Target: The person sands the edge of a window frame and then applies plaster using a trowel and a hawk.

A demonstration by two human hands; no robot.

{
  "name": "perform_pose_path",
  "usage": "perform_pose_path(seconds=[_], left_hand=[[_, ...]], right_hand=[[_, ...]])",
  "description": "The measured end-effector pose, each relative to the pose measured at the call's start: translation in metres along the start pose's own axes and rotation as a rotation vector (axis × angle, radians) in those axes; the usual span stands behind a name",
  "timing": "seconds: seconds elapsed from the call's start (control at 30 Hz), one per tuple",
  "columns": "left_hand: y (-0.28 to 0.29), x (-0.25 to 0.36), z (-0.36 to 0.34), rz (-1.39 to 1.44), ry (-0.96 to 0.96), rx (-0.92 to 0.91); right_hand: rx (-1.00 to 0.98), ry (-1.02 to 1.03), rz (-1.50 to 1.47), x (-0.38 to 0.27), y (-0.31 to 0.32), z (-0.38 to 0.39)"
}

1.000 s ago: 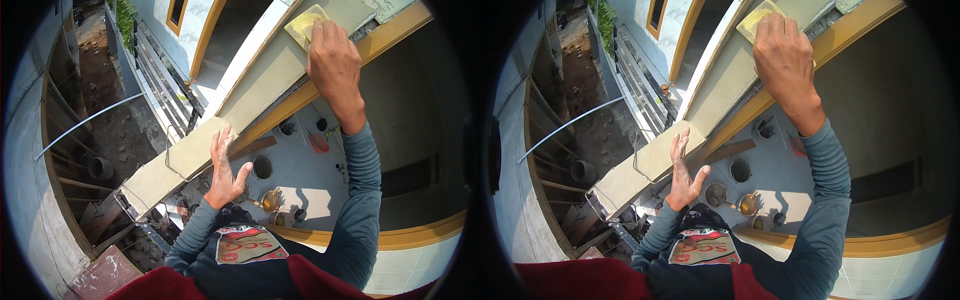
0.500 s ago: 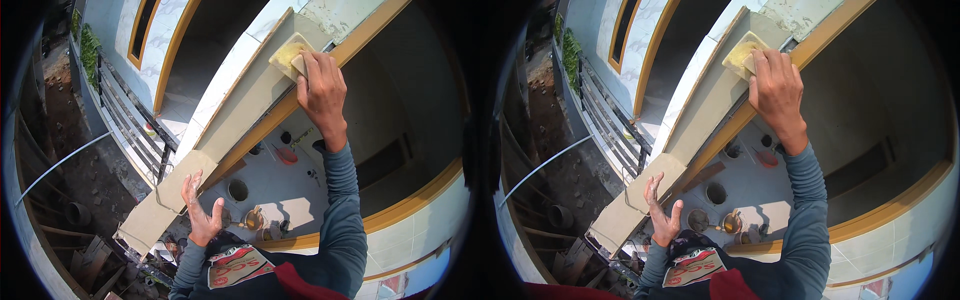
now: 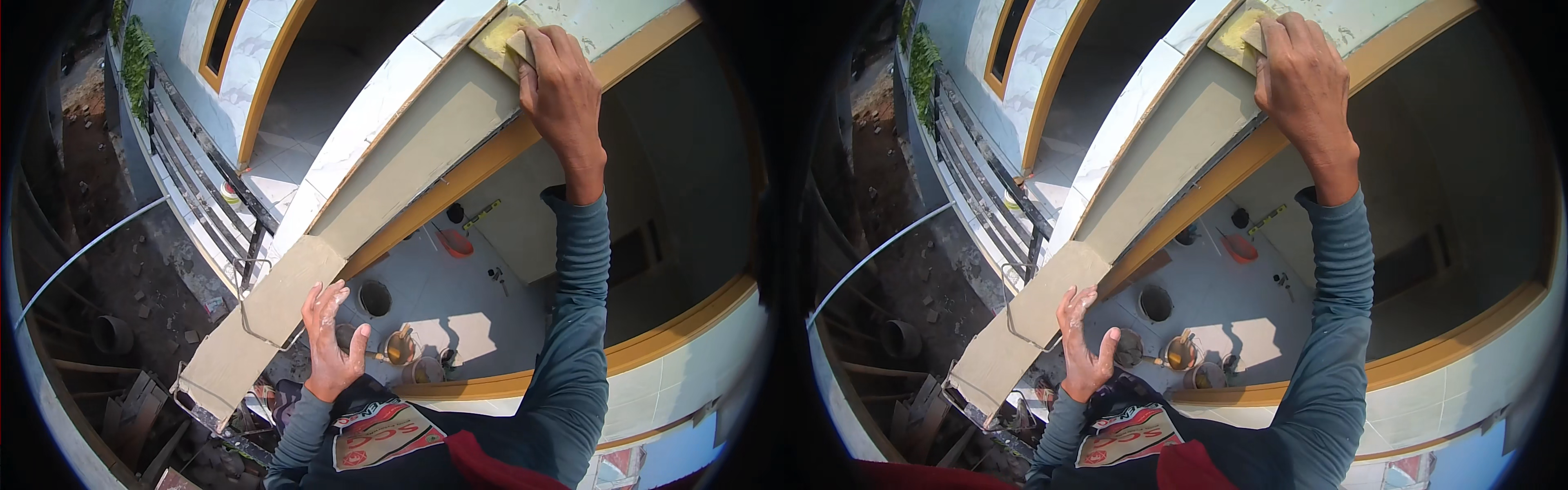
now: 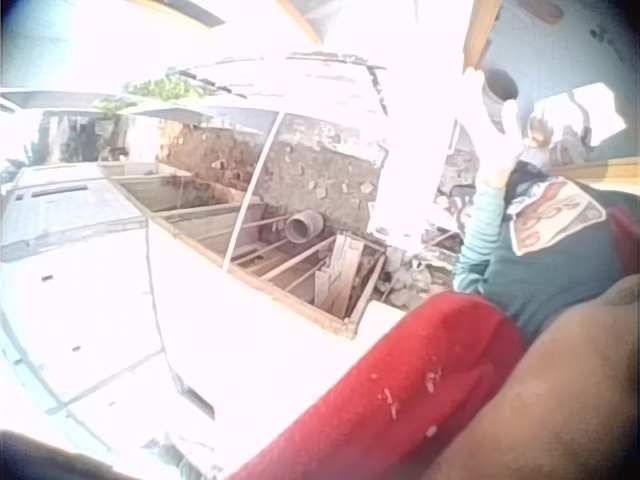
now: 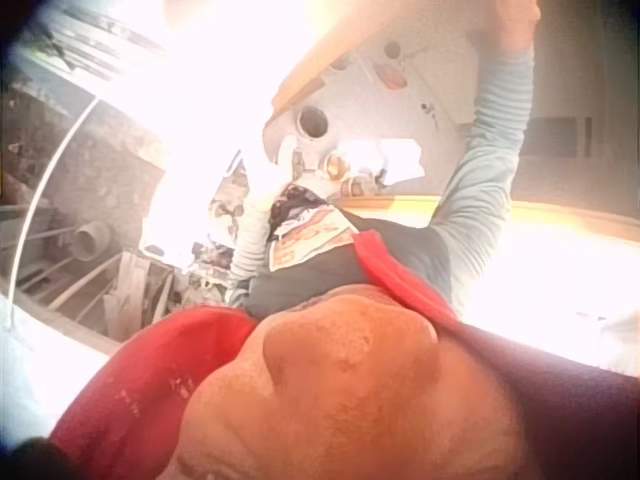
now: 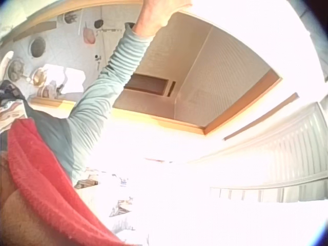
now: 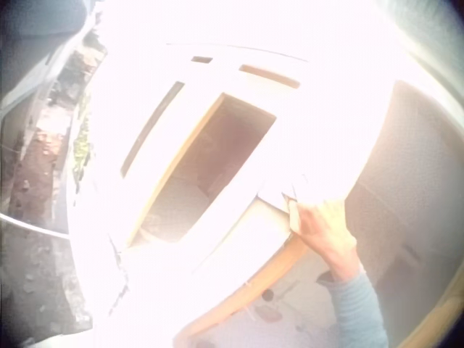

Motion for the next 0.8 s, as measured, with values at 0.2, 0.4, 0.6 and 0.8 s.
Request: perform_pose_path(seconds=[0.2,0.4,0.6,0.8], left_hand=[[-0.006,-0.007,0.004,0.043,0.040,-0.002],[-0.005,0.000,0.002,-0.013,0.007,-0.027],[0.011,0.001,0.003,-0.036,-0.039,0.044],[0.017,-0.004,0.004,-0.059,0.003,0.124]], right_hand=[[-0.122,-0.006,-0.120,-0.078,-0.011,0.043],[-0.259,-0.011,-0.374,-0.206,-0.035,0.129],[-0.383,-0.059,-0.728,-0.223,-0.025,0.151],[0.048,-0.310,-0.062,-0.041,0.004,0.045]])
Point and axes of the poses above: each hand's wrist, its own z-axis away from the middle knuckle, its own y-axis out of the back of the hand, x = y × z, the point moved 2 cm from there along -z, towards the middle knuckle, and after that the axes turned 5 degrees about x, right-handed, at the moved point
